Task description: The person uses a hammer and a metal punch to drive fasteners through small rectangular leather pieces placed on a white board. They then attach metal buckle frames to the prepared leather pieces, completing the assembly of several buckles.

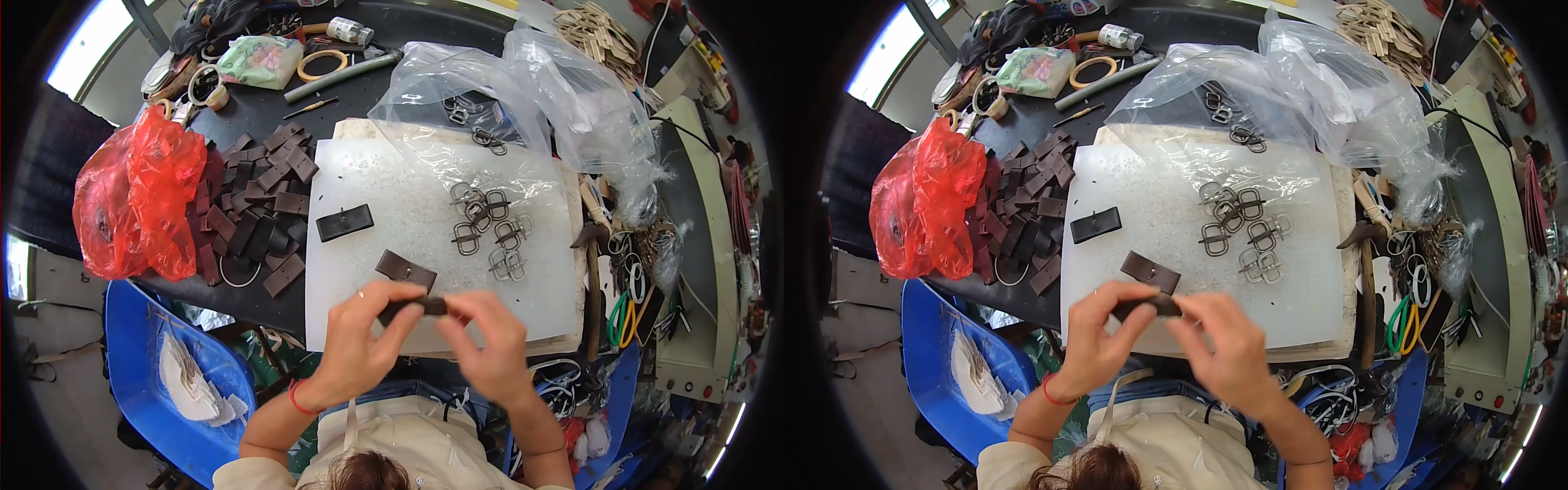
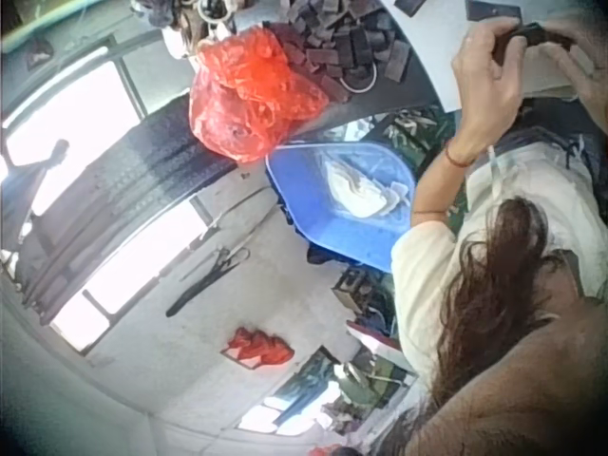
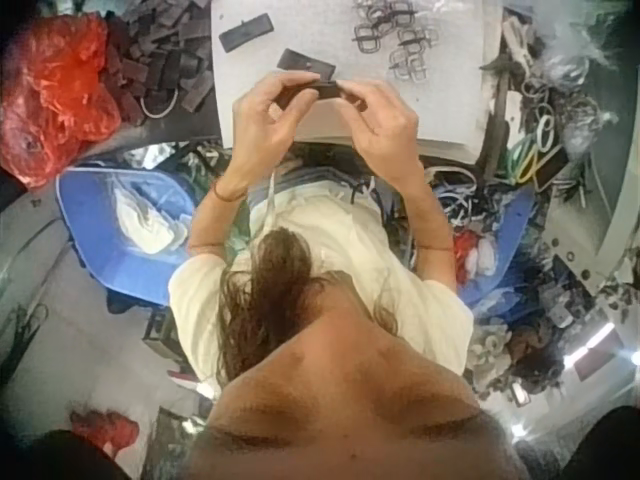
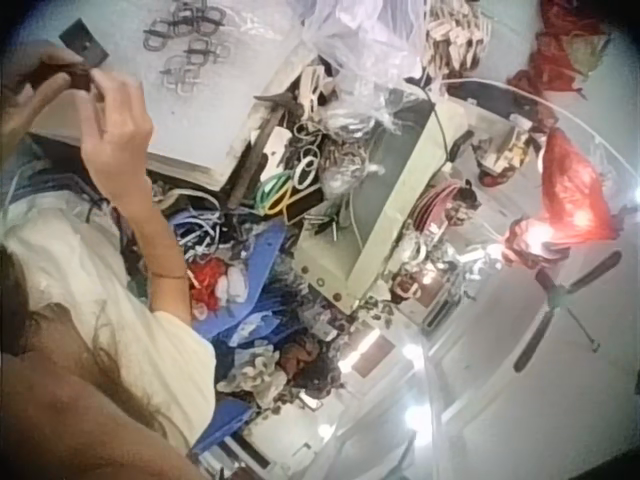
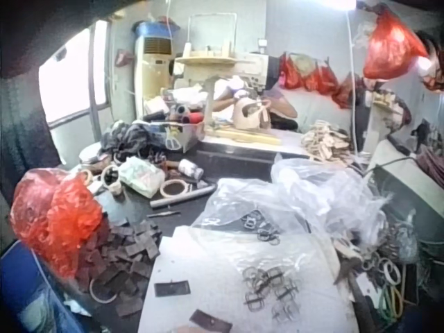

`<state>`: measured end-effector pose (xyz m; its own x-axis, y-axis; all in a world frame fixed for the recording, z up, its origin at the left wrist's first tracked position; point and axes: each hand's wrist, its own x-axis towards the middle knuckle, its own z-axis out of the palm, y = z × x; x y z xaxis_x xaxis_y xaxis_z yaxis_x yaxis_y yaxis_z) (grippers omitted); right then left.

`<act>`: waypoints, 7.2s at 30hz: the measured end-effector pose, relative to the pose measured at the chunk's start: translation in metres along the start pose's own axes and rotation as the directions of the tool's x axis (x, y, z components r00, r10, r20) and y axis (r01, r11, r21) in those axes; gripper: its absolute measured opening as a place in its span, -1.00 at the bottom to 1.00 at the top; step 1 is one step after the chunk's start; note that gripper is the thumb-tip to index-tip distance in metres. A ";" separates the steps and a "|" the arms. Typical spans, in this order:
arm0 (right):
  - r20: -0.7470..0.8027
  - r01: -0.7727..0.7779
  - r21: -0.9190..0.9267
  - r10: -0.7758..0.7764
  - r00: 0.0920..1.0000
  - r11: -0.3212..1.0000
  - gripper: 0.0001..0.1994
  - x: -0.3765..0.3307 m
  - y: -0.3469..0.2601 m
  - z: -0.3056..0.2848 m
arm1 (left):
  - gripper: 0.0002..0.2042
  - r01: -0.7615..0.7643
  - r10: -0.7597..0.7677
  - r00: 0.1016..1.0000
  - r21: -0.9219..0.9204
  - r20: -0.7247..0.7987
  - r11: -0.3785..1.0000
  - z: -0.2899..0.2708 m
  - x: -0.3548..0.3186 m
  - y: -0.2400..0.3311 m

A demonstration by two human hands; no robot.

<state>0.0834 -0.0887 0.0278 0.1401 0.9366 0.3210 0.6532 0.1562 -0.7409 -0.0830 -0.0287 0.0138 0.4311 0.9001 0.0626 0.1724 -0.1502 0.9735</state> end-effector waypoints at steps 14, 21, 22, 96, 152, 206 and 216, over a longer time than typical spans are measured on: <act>-0.011 0.103 -0.159 -0.106 0.994 0.982 -0.80 0.032 0.007 -0.011 | -0.72 -0.159 0.164 0.986 0.109 -0.037 0.981 -0.001 0.022 0.015; 0.139 0.395 -0.051 -0.385 0.912 0.917 -0.70 0.032 0.009 -0.016 | -0.81 0.371 -0.297 0.925 -0.409 0.236 0.834 -0.004 0.013 0.017; 0.147 0.505 -0.083 -0.490 0.859 0.859 -0.68 0.032 0.011 -0.016 | -0.81 0.387 -0.307 0.919 -0.413 0.248 0.824 -0.004 0.014 0.016; 0.590 -0.619 0.689 0.206 0.781 0.377 -0.77 0.000 0.007 -0.015 | -0.69 0.299 -0.133 0.932 -0.507 0.338 0.809 -0.018 -0.012 0.018; -0.338 -0.341 -0.342 0.225 0.914 0.875 -0.66 -0.002 0.061 -0.023 | -0.55 -0.392 0.282 0.919 0.578 0.274 0.716 -0.015 0.031 -0.006; 0.015 0.087 -0.025 -0.087 0.996 0.996 -0.72 0.009 0.006 -0.005 | -0.83 -0.021 0.496 0.733 0.713 -0.466 0.701 -0.128 0.086 -0.060; 0.063 0.274 0.097 -0.280 0.958 0.957 -0.64 0.012 -0.007 -0.013 | -0.70 0.292 -0.243 0.945 -0.232 0.217 0.928 -0.031 0.008 0.014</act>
<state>0.0906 -0.0827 0.0442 -0.0954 0.8731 0.4781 0.5913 0.4361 -0.6784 -0.1043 -0.0110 0.0349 0.5581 0.7985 -0.2256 0.0805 0.2185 0.9725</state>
